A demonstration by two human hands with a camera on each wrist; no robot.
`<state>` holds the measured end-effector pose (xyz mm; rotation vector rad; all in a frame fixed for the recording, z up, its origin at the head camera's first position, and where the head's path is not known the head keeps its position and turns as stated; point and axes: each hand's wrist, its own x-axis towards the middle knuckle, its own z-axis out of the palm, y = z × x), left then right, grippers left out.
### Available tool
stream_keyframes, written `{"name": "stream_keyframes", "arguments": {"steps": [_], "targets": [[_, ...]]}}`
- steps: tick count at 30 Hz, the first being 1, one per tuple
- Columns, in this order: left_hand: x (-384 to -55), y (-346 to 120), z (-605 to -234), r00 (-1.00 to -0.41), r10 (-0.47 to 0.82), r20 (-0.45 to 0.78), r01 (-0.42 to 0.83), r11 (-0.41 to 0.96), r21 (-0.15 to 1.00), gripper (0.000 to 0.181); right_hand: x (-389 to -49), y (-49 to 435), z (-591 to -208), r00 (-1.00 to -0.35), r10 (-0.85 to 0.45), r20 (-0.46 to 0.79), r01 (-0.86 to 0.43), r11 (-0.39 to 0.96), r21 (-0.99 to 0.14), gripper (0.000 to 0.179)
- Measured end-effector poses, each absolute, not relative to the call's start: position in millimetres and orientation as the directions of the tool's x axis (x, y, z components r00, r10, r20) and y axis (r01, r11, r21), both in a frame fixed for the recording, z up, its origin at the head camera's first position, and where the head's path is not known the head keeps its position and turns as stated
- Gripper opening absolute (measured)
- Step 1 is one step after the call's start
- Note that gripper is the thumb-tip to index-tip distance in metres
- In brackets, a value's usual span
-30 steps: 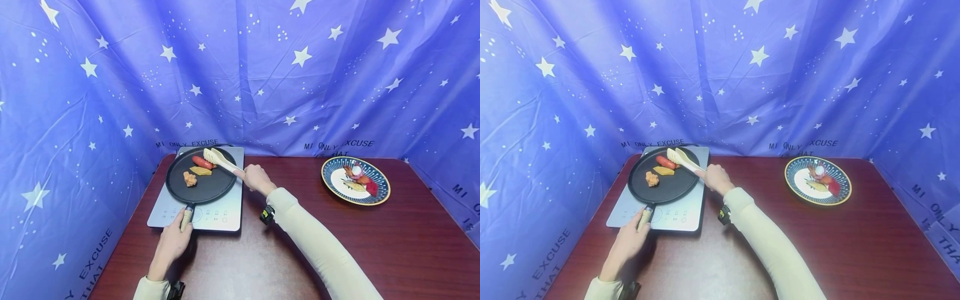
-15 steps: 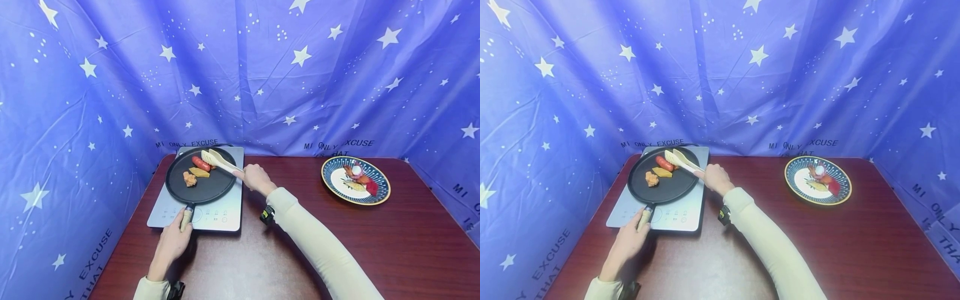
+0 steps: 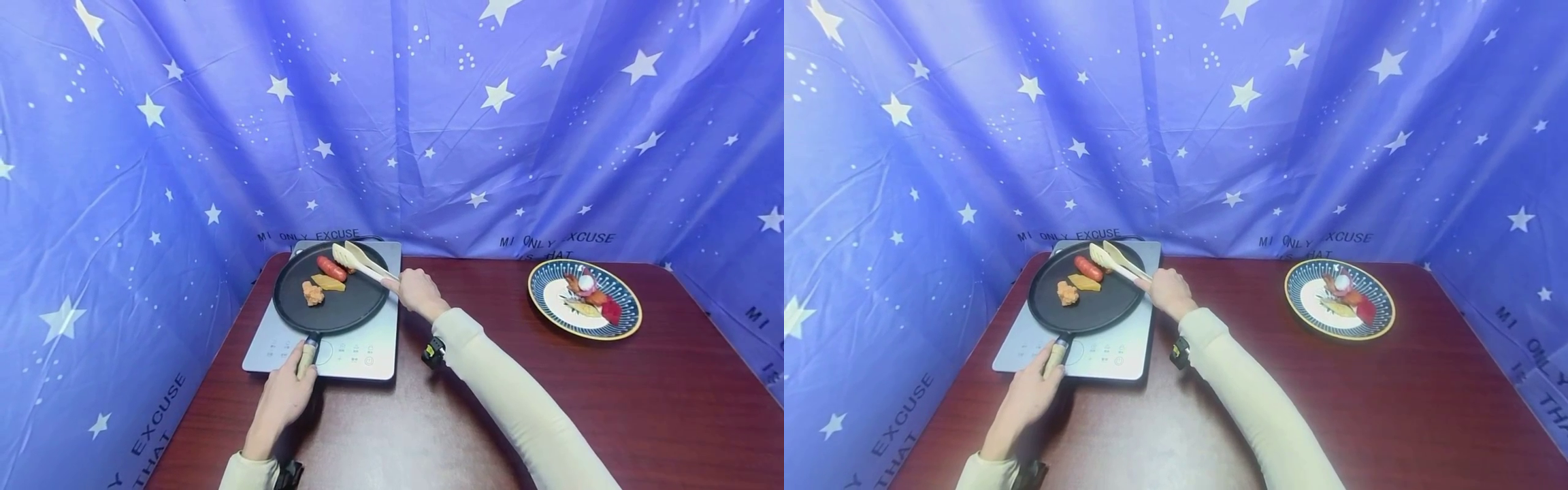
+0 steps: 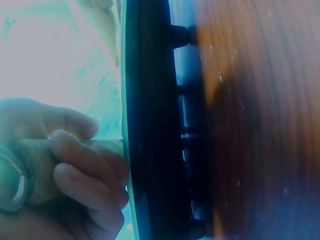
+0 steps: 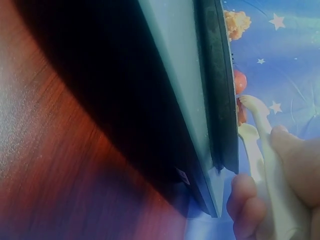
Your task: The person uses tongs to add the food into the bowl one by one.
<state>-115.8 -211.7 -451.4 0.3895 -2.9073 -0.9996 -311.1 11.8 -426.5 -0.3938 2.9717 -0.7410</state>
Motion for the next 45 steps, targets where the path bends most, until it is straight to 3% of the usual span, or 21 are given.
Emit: {"name": "stream_keyframes", "arguments": {"steps": [8, 24, 35, 45], "targets": [[-117.6, -210.9, -451.8, -0.969, -0.246, -0.037, -0.218, 0.768, 0.603, 0.059, -310.3, 13.2, -425.3, -0.961, -0.269, 0.068, -0.273, 0.873, -0.403, 0.055], [-117.8, -211.0, -454.8, -0.967, -0.254, -0.037, -0.226, 0.773, 0.593, 0.059, -294.9, 29.9, -402.2, -0.945, -0.295, 0.139, -0.326, 0.853, -0.408, 0.049], [-115.8, -214.2, -454.5, -0.964, -0.264, -0.036, -0.234, 0.774, 0.589, 0.059, -272.9, 91.6, -377.3, -0.941, -0.278, 0.191, -0.333, 0.860, -0.387, 0.048], [-114.4, -211.1, -452.0, -0.968, -0.250, -0.038, -0.223, 0.773, 0.595, 0.059, -257.2, 168.7, -382.3, -0.940, -0.228, 0.253, -0.317, 0.858, -0.404, 0.047]]}}
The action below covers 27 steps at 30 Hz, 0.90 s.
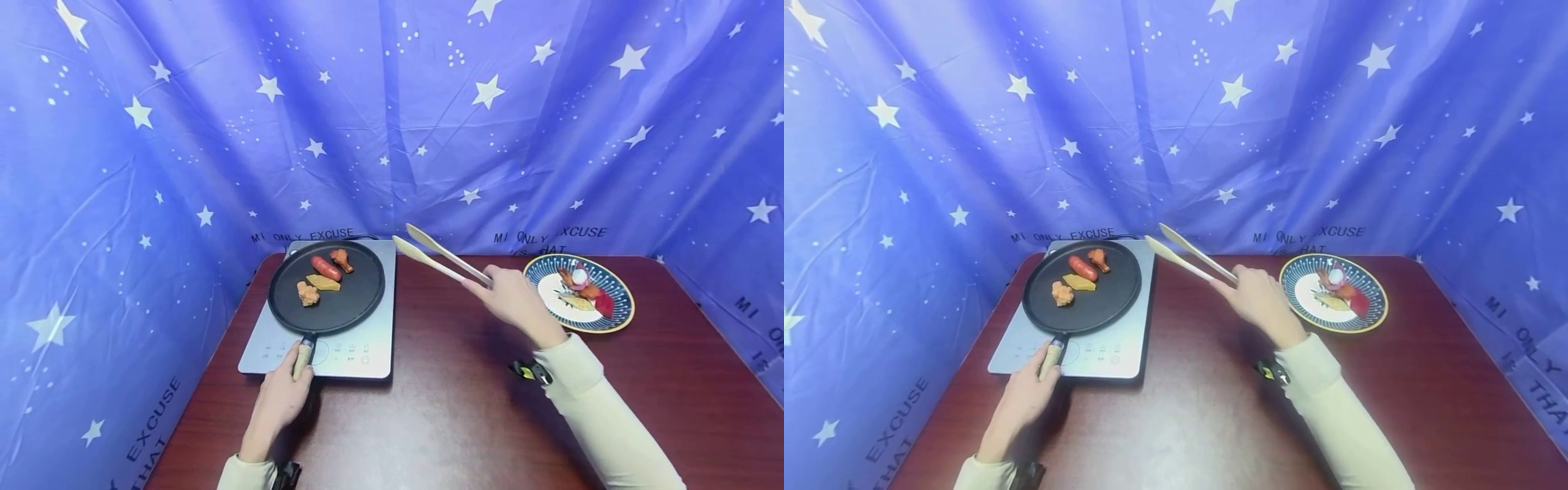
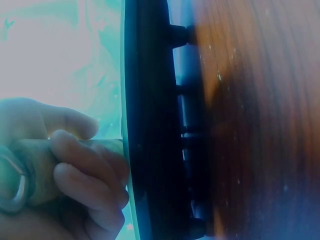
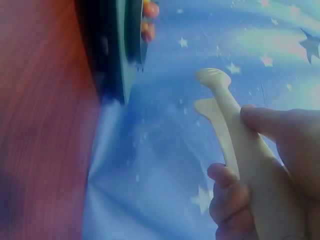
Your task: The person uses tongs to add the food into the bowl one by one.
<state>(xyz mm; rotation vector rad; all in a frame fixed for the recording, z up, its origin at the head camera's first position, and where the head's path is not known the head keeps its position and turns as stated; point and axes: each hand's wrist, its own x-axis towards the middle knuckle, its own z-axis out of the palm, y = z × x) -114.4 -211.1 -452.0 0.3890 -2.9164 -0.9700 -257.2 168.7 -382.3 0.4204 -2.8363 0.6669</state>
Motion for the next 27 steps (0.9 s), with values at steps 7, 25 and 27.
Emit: {"name": "stream_keyframes", "arguments": {"steps": [7, 25, 27], "targets": [[-114.4, -211.0, -451.9, -0.967, -0.249, -0.045, -0.227, 0.777, 0.588, 0.058, -240.2, 219.0, -392.8, -0.953, -0.183, 0.241, -0.270, 0.872, -0.408, 0.046], [-112.2, -212.6, -452.2, -0.971, -0.236, -0.037, -0.213, 0.785, 0.582, 0.058, -218.0, 306.2, -411.0, -0.996, 0.012, 0.093, -0.027, 0.909, -0.415, 0.059], [-112.5, -211.8, -452.2, -0.972, -0.233, -0.035, -0.209, 0.786, 0.582, 0.058, -217.4, 313.1, -410.7, -0.995, 0.035, 0.094, -0.007, 0.911, -0.412, 0.059]]}}
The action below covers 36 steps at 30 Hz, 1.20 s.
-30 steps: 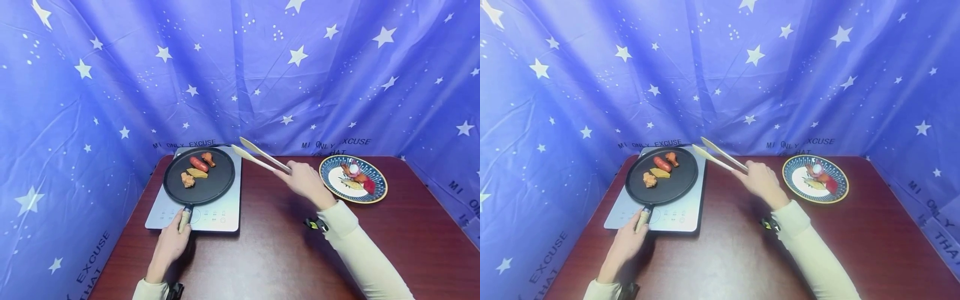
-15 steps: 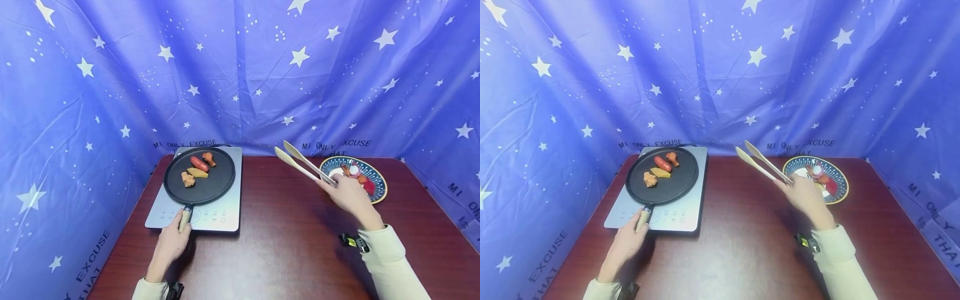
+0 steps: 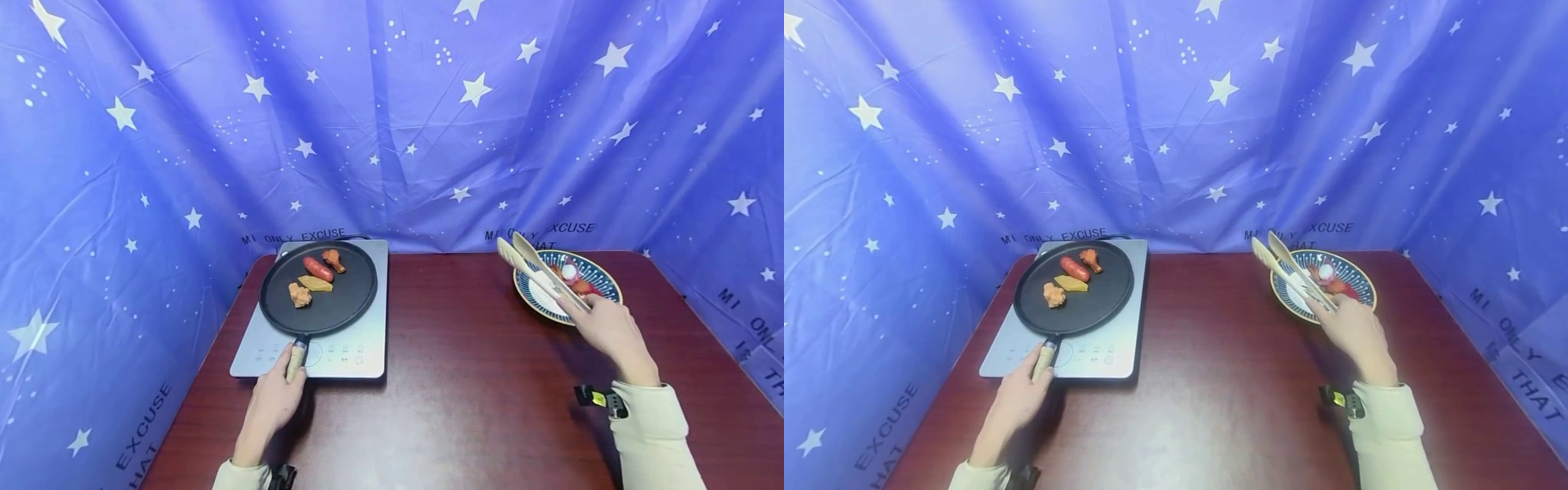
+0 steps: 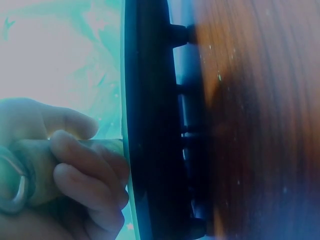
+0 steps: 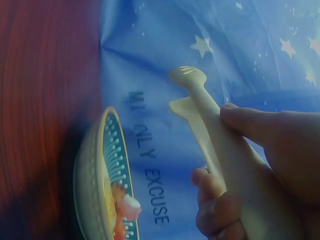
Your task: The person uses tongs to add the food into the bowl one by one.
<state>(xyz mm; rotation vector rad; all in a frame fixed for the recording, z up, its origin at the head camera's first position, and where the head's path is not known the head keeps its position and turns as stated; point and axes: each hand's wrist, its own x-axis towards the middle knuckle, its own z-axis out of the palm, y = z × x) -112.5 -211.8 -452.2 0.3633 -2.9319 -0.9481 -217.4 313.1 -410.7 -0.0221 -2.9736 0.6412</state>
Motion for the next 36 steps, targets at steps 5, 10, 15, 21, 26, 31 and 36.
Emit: {"name": "stream_keyframes", "arguments": {"steps": [5, 10, 15, 21, 26, 31, 36], "targets": [[-111.9, -212.8, -452.3, -0.972, -0.232, -0.025, -0.203, 0.787, 0.583, 0.058, -217.5, 322.9, -410.4, -0.995, 0.089, 0.055, 0.060, 0.914, -0.400, 0.060], [-111.8, -213.0, -452.9, -0.971, -0.237, -0.036, -0.214, 0.785, 0.581, 0.058, -216.0, 333.0, -413.3, -0.989, 0.147, -0.013, 0.141, 0.909, -0.392, 0.064], [-112.5, -212.1, -454.0, -0.971, -0.235, -0.043, -0.216, 0.786, 0.580, 0.058, -211.1, 343.3, -414.5, -0.978, 0.205, -0.050, 0.208, 0.900, -0.383, 0.069], [-112.1, -211.6, -455.7, -0.971, -0.236, -0.039, -0.214, 0.786, 0.580, 0.058, -206.8, 352.5, -411.2, -0.956, 0.273, -0.108, 0.294, 0.882, -0.368, 0.081], [-112.5, -211.4, -454.7, -0.971, -0.237, -0.031, -0.211, 0.788, 0.579, 0.058, -208.4, 358.5, -409.3, -0.939, 0.304, -0.163, 0.342, 0.879, -0.332, 0.085], [-113.0, -211.2, -453.8, -0.971, -0.238, -0.015, -0.203, 0.790, 0.578, 0.058, -210.3, 360.9, -409.5, -0.934, 0.314, -0.171, 0.354, 0.878, -0.321, 0.079], [-113.3, -211.5, -454.2, -0.970, -0.242, -0.012, -0.203, 0.787, 0.582, 0.058, -212.5, 360.5, -408.1, -0.932, 0.315, -0.178, 0.357, 0.881, -0.311, 0.075]]}}
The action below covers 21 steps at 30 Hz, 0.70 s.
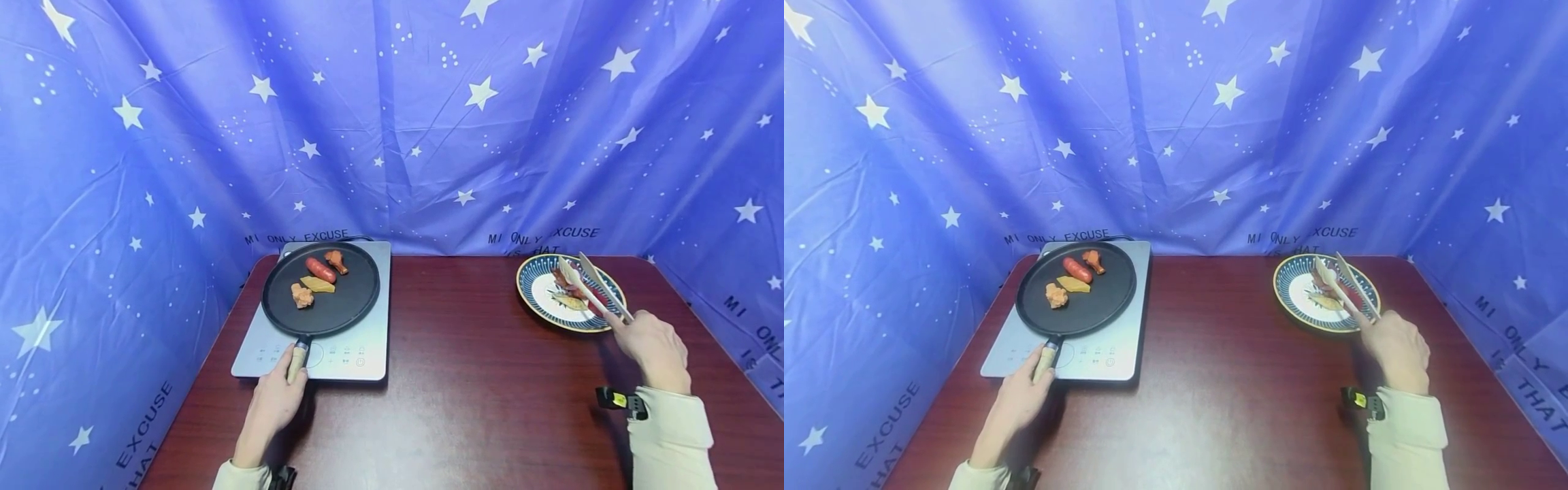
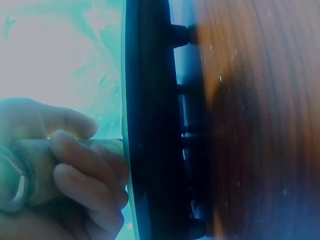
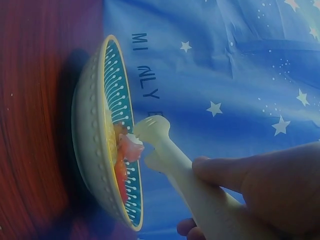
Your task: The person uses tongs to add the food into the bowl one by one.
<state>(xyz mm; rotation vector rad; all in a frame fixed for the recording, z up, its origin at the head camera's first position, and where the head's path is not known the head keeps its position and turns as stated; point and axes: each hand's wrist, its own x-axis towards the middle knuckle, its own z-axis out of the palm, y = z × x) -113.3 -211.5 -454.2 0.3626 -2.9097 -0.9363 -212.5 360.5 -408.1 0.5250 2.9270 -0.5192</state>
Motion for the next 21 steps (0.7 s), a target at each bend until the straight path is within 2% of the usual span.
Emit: {"name": "stream_keyframes", "arguments": {"steps": [21], "targets": [[-112.6, -210.7, -454.0, -0.970, -0.242, -0.021, -0.209, 0.787, 0.580, 0.058, -211.9, 363.3, -406.0, -0.929, 0.270, -0.253, 0.330, 0.913, -0.238, 0.076]]}}
